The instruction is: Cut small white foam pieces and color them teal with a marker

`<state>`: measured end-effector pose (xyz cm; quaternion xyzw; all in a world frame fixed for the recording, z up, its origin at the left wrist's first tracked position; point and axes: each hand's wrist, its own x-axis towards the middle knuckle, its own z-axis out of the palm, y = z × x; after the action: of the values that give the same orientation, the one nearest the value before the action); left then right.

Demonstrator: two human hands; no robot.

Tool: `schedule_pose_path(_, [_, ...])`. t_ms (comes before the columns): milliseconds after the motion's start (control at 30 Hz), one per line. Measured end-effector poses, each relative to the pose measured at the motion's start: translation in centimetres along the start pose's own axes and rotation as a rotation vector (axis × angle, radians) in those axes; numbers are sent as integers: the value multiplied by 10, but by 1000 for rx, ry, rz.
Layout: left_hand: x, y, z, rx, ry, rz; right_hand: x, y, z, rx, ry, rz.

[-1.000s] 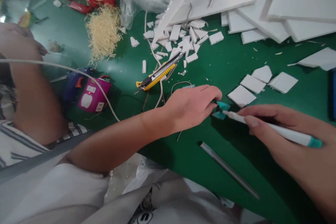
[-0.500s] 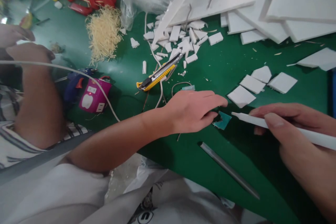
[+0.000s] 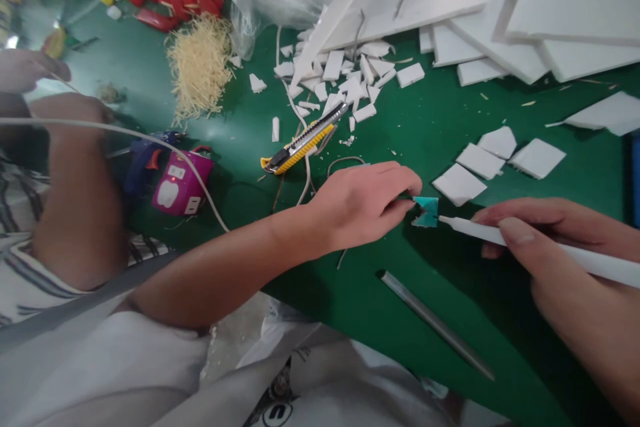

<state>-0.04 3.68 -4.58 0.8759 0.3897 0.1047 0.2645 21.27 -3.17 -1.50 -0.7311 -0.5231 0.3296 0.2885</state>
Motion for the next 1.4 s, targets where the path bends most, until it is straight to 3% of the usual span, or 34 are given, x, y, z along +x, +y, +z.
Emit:
schedule_pose_path(200, [3,2,1,45,-45,-6,3,-9,6,98,-24,12])
schedule_pose_path(633, [3,3,1,62,-71,-19,1,-8,4,44,-88,-12])
schedule_pose_path(1133, [6,5,-1,85,-100,-43,-4,-7,5,7,-32,-7])
schedule_pose_path(1300, [7,5,-1,85,-120,-57,-3,-8,9,80,-62,-33])
schedule_pose_path(1400, [6,5,-1,81,-115,-55,-2,-10,11,121,-16,-3])
